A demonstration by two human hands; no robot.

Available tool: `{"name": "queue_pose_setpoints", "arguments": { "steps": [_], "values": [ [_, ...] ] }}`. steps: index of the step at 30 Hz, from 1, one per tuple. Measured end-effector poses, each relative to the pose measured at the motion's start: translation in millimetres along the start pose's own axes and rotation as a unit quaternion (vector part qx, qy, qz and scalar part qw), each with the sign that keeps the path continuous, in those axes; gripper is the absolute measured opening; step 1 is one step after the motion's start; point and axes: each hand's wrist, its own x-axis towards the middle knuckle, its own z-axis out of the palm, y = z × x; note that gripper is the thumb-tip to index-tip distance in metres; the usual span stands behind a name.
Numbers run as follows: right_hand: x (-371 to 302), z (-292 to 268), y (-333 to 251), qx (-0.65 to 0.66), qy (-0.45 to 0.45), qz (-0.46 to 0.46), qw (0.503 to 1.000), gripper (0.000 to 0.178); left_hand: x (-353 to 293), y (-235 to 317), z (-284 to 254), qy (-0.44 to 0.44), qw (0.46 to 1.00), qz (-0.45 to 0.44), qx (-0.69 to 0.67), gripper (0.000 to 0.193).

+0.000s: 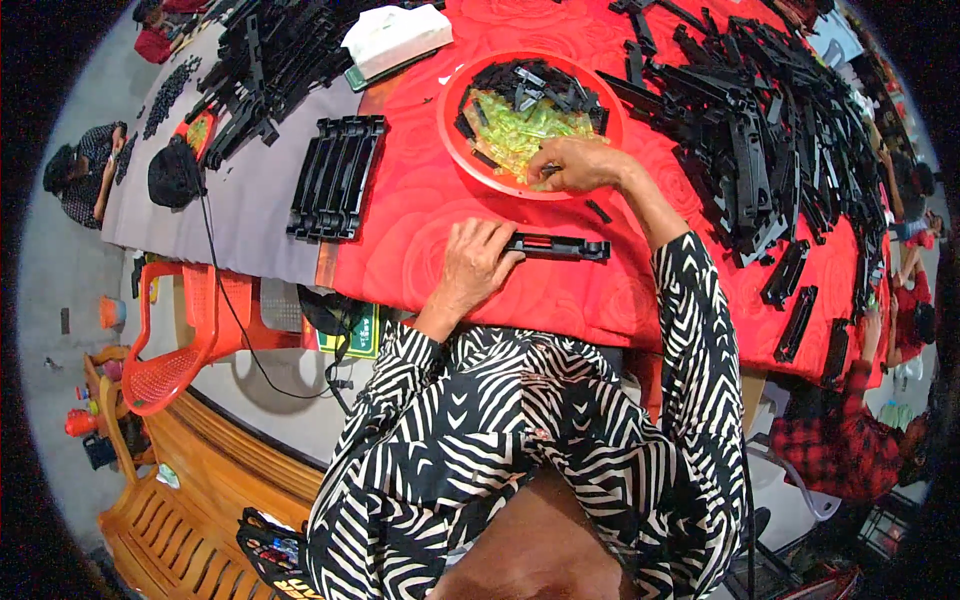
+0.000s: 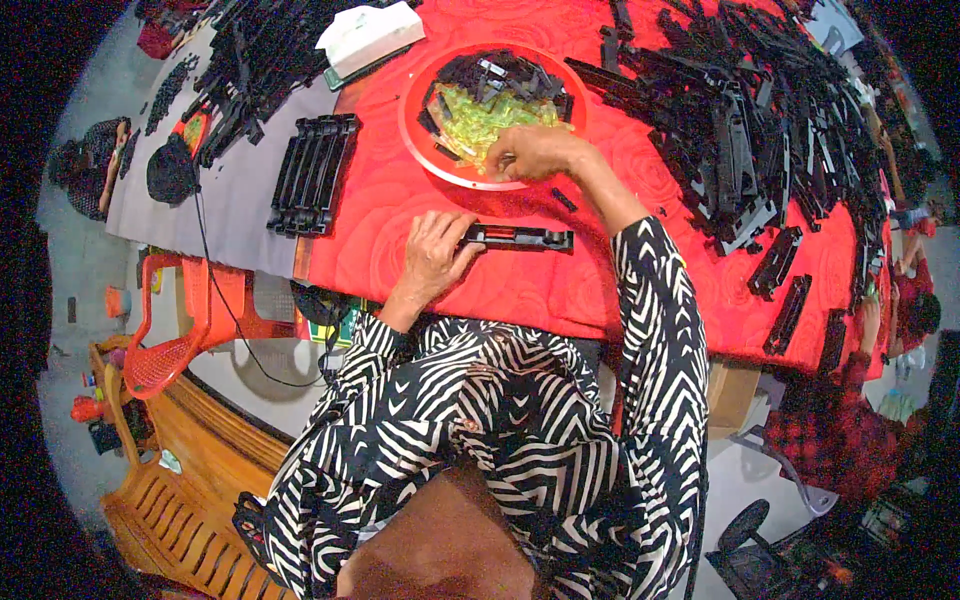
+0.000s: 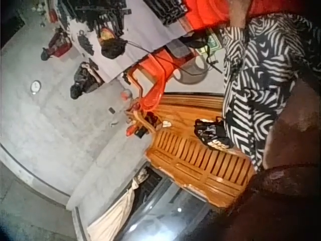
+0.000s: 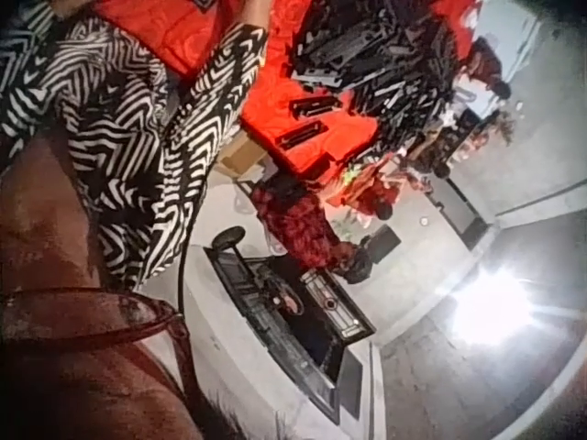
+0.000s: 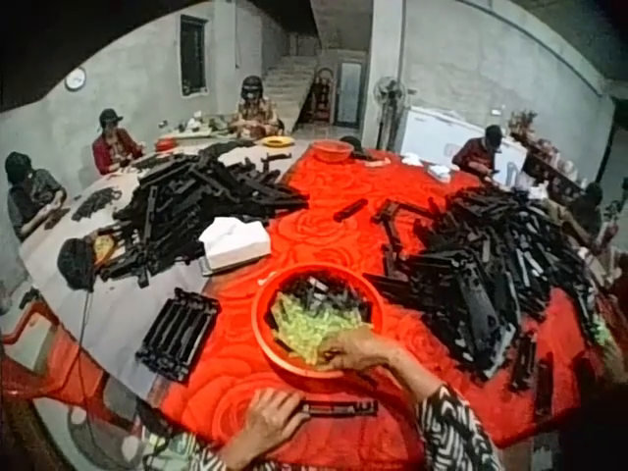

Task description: The person assembles black plastic components by inserting small mechanical parts into a larger plastic housing, using a screwdriver to secure them.

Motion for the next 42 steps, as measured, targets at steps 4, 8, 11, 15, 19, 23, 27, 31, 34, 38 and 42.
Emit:
{"name": "queue_pose_setpoints", "arguments": {
  "steps": [4,8,11,15,19,23,27,31,34,38,42],
  "values": [
    [11,8,6,-0.012,-0.011,0.009,1.000,0.016,-1,0,4,0.011,1.000,0.007,0.004,0.040],
    [16,13,11,-0.046,0.031,-0.018,0.998,0.020,0,0,3,-0.011,1.000,-0.003,0.010,0.040],
    [16,10,14,-0.011,-0.020,-0.045,0.999,0.019,-1,-2,7,0.006,1.000,0.012,0.004,0.042],
    [5,10,10,0.040,0.021,-0.085,0.995,0.018,-1,-2,7,0.000,1.000,0.013,0.008,0.043],
    [-9,7,-7,-0.022,0.096,-0.047,0.994,0.019,3,3,-3,0.048,0.998,0.031,0.010,0.044],
    [-43,6,-42,0.007,0.228,-0.018,0.974,0.018,0,4,-11,0.158,0.987,0.013,-0.012,0.034],
    [-63,40,-56,0.106,0.255,-0.005,0.961,0.017,13,21,-24,0.141,0.968,-0.081,-0.192,0.026],
    [-49,60,-63,0.165,0.303,0.018,0.939,0.017,29,41,-17,0.014,0.733,-0.338,-0.591,0.022],
    [-41,67,-66,0.134,0.379,0.061,0.914,0.017,43,42,-7,0.071,0.680,-0.359,-0.636,0.015],
    [-43,77,-54,0.130,0.475,0.005,0.870,0.014,44,35,9,0.081,0.689,-0.353,-0.627,0.008],
    [-67,78,-52,0.146,0.447,0.055,0.881,0.015,21,18,3,0.113,0.828,-0.277,-0.474,0.008]
  ]
}}
